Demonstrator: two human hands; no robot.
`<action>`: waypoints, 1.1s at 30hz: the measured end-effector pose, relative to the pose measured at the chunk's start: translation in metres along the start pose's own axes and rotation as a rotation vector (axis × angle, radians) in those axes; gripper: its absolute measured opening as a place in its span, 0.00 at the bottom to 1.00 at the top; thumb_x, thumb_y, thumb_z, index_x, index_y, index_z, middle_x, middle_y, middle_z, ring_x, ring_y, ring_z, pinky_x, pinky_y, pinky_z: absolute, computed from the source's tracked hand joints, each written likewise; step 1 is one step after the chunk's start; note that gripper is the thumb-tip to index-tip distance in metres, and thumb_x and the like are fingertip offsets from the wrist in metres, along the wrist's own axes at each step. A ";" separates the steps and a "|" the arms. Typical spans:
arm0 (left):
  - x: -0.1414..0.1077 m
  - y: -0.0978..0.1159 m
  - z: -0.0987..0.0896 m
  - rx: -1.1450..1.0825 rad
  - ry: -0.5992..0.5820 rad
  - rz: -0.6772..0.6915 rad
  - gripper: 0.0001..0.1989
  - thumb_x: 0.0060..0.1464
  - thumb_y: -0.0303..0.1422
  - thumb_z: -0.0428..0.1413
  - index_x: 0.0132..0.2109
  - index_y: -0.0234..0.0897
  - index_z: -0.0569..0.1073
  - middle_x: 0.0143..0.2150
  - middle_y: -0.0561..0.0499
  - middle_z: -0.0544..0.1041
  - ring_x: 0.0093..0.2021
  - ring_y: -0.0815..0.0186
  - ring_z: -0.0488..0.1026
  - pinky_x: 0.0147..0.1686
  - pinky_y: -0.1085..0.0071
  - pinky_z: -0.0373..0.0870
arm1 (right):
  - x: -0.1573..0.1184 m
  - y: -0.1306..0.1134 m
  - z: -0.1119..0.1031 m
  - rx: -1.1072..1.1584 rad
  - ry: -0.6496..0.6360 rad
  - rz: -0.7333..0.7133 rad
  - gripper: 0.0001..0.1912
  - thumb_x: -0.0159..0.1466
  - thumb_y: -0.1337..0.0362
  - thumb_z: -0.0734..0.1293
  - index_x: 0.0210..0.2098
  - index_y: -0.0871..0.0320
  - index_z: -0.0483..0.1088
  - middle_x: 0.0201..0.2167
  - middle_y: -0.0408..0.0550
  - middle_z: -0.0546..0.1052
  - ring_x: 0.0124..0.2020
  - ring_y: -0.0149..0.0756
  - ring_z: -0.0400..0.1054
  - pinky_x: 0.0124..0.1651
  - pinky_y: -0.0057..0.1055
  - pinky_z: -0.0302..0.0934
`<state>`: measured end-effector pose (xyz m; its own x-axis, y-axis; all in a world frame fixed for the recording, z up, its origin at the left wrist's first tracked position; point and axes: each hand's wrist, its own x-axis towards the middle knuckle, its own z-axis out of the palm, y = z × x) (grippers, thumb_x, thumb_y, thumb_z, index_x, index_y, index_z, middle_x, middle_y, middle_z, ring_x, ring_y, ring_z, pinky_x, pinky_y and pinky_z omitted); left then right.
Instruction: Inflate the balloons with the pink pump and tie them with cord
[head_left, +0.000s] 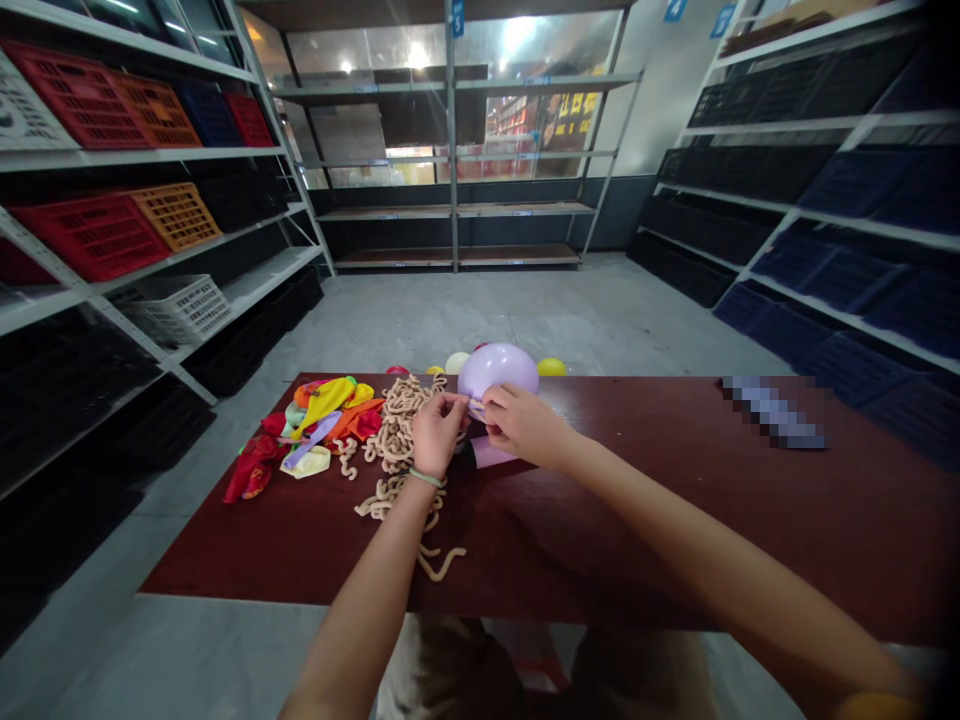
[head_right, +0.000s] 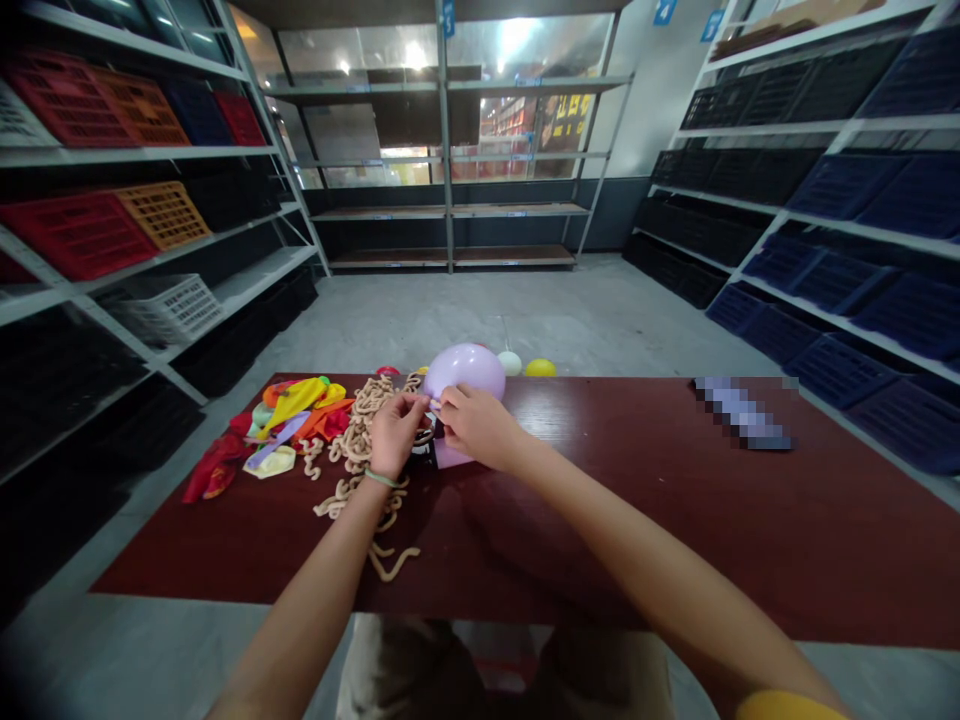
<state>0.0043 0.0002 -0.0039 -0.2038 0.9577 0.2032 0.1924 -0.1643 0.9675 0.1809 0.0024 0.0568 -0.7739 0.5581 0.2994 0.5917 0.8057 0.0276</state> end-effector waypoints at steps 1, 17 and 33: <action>-0.001 0.001 0.000 0.010 -0.024 0.014 0.14 0.57 0.44 0.58 0.37 0.38 0.76 0.22 0.54 0.75 0.22 0.68 0.71 0.25 0.74 0.64 | 0.001 0.002 -0.003 0.012 0.003 0.022 0.04 0.61 0.70 0.64 0.33 0.59 0.71 0.40 0.53 0.72 0.41 0.39 0.62 0.45 0.36 0.60; -0.008 0.004 0.002 0.161 -0.380 0.513 0.15 0.65 0.32 0.49 0.53 0.40 0.76 0.39 0.46 0.79 0.38 0.63 0.75 0.44 0.66 0.70 | 0.008 0.039 -0.035 0.376 -0.025 0.083 0.04 0.59 0.69 0.65 0.28 0.57 0.66 0.32 0.43 0.71 0.35 0.31 0.63 0.39 0.28 0.56; -0.009 0.006 0.007 -0.093 -0.450 0.153 0.13 0.61 0.42 0.54 0.38 0.36 0.75 0.29 0.51 0.76 0.25 0.69 0.70 0.29 0.73 0.67 | 0.007 0.038 -0.030 0.269 -0.053 0.060 0.04 0.61 0.67 0.66 0.30 0.57 0.67 0.34 0.45 0.72 0.36 0.33 0.63 0.40 0.30 0.57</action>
<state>0.0140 -0.0073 -0.0013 0.2593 0.9247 0.2787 0.0965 -0.3119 0.9452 0.2048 0.0305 0.0886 -0.7543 0.6101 0.2426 0.5610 0.7908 -0.2447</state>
